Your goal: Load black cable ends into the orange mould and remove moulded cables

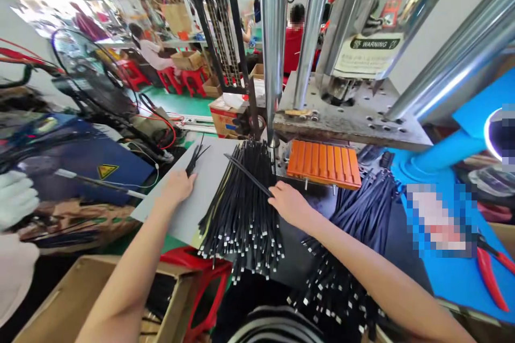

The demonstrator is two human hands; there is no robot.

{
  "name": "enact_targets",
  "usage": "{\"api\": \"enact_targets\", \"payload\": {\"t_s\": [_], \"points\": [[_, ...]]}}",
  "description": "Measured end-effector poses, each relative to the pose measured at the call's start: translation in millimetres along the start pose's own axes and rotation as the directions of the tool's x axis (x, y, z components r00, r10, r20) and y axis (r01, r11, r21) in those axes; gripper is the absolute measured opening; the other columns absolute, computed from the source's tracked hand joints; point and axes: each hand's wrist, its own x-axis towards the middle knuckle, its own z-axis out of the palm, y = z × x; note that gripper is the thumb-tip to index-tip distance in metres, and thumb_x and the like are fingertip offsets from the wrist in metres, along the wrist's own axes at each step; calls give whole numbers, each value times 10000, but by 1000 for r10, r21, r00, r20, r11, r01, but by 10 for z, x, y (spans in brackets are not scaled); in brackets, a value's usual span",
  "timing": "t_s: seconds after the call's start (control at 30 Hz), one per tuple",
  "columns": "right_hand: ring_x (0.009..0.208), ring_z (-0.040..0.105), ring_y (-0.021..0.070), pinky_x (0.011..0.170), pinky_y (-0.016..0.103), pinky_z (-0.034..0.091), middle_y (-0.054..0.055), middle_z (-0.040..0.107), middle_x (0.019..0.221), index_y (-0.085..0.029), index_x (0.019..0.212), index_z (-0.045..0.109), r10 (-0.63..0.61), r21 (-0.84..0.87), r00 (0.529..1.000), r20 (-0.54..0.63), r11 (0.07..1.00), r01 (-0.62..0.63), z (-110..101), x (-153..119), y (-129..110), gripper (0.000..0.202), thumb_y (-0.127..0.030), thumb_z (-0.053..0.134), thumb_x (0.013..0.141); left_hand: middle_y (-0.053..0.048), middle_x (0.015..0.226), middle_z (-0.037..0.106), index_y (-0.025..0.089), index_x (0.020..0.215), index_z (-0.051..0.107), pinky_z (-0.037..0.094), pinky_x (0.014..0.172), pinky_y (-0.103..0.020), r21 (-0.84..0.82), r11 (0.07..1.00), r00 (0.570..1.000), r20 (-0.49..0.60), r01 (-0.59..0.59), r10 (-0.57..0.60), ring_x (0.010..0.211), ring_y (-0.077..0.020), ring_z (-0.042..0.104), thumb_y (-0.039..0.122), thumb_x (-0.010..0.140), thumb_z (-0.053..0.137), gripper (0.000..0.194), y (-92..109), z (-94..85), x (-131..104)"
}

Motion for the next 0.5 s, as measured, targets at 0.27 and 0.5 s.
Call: {"api": "enact_targets", "payload": {"t_s": [0.27,0.5], "points": [[903,632,232,737,293,448,76,664,935,-175,904,656,76,-25,994,73,997,-75,29,491,-142,58,-155,607,880,-235,1314,504,92,1226,580,436,923,-539,-3,998,969,-239,-61,59,1161,-391,527,396,918,405,467,217,77,-86],[849,619,211,736,278,437,57,659,892,-205,955,630,-32,-81,922,-386,997,1,-489,154,131,133,-226,500,975,-113,1065,674,152,1021,673,515,821,-346,-444,814,921,-282,-375,270,948,-247,638,427,875,436,391,812,-100,164]]}}
